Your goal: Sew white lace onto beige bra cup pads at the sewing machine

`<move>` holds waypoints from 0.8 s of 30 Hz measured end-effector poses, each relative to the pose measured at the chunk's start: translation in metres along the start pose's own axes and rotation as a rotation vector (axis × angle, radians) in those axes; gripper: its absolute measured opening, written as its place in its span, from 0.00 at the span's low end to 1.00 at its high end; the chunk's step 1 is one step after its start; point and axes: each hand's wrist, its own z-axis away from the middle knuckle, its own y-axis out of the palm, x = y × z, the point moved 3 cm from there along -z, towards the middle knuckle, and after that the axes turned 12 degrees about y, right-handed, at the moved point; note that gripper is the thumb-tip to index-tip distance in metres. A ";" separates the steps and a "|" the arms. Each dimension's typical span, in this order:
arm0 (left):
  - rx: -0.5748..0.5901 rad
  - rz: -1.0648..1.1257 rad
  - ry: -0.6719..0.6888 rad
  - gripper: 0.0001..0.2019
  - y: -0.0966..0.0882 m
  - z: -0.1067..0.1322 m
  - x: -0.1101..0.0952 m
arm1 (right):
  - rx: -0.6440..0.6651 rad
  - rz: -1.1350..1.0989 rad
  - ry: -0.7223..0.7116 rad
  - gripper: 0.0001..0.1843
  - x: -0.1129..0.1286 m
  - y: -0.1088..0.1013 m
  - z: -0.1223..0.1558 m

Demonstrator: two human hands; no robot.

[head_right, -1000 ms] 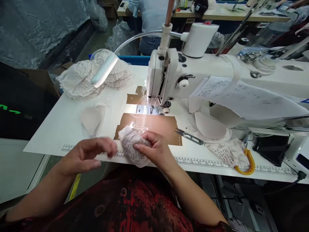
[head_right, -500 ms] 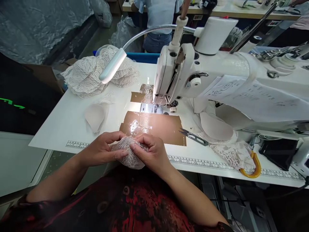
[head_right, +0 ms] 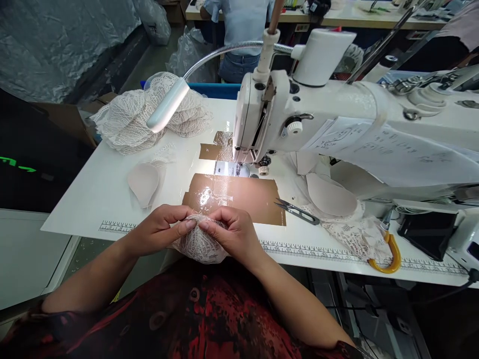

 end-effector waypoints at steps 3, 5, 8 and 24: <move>0.023 -0.055 0.039 0.15 0.001 -0.001 -0.003 | 0.023 -0.043 -0.003 0.10 0.000 0.000 -0.001; 0.050 -0.079 0.055 0.14 0.002 -0.002 -0.004 | 0.066 -0.084 -0.003 0.09 0.001 0.001 -0.002; 0.079 -0.064 0.057 0.14 0.003 -0.004 -0.004 | 0.107 -0.058 -0.023 0.09 0.003 0.000 -0.001; -0.044 0.477 -0.127 0.12 0.021 -0.029 0.012 | 0.126 -0.084 0.055 0.14 0.011 -0.016 0.002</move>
